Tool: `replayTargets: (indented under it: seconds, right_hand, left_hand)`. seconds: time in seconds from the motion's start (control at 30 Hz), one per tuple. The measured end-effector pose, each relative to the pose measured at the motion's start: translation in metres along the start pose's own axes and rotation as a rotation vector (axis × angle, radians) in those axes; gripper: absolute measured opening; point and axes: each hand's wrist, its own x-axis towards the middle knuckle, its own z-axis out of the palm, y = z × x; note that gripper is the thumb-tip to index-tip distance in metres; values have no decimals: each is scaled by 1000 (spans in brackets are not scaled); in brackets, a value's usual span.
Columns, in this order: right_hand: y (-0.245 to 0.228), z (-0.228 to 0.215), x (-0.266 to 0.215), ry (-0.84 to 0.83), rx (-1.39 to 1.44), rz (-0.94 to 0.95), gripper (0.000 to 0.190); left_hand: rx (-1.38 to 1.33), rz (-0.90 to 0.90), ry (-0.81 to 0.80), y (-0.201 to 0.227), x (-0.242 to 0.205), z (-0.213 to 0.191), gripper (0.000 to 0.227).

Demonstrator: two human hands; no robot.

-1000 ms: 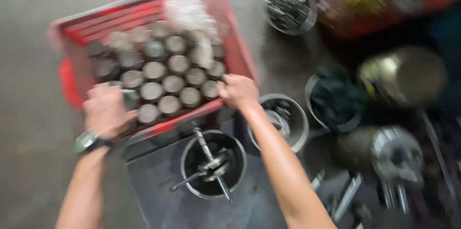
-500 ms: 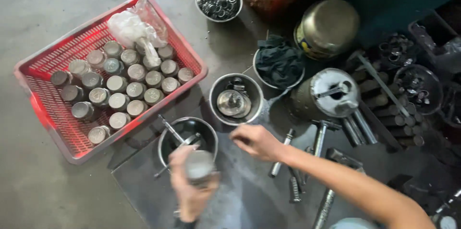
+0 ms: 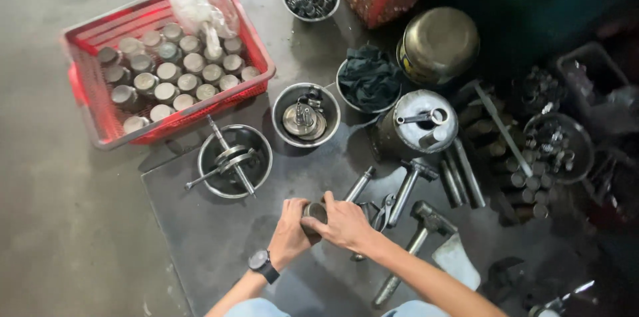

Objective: The person polishes a metal rod using a bench grinder, then walks to a workbench to disassemble a metal component. They retrieve a tube from a cabinet, apply a substance to the component, and wipe it with a cloth.

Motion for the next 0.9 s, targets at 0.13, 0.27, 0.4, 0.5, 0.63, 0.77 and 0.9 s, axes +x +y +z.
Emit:
replayTargets:
  seconds: [0.13,0.27,0.4,0.5,0.63,0.77,0.9]
  right_hand:
    - [8,-15,1,-8,68,-34,63]
    - [17,-20,-3,-20,70,-277,55]
    - [4,-26,-10,27,107,-425,77]
    - [11,-21,-5,-23,160,-335,78]
    - [1,-52,-4,94,47,-140,64]
    - [30,-52,3,182,357,241,64]
    - [104,32,23,144,767,129,68]
  left_hand:
    - [-10,60,-38,8,18,-4,74]
    - [-24,75,-111,-1,27,-4,71]
    - [-91,41,-148,4,23,-8,76]
    - [-91,79,-104,-3,18,-1,79]
    - [-60,66,-44,-8,17,-10,81]
    - [-114,83,-37,-23,8,-21,80]
    - [-155,104,-52,-31,4,-24,76]
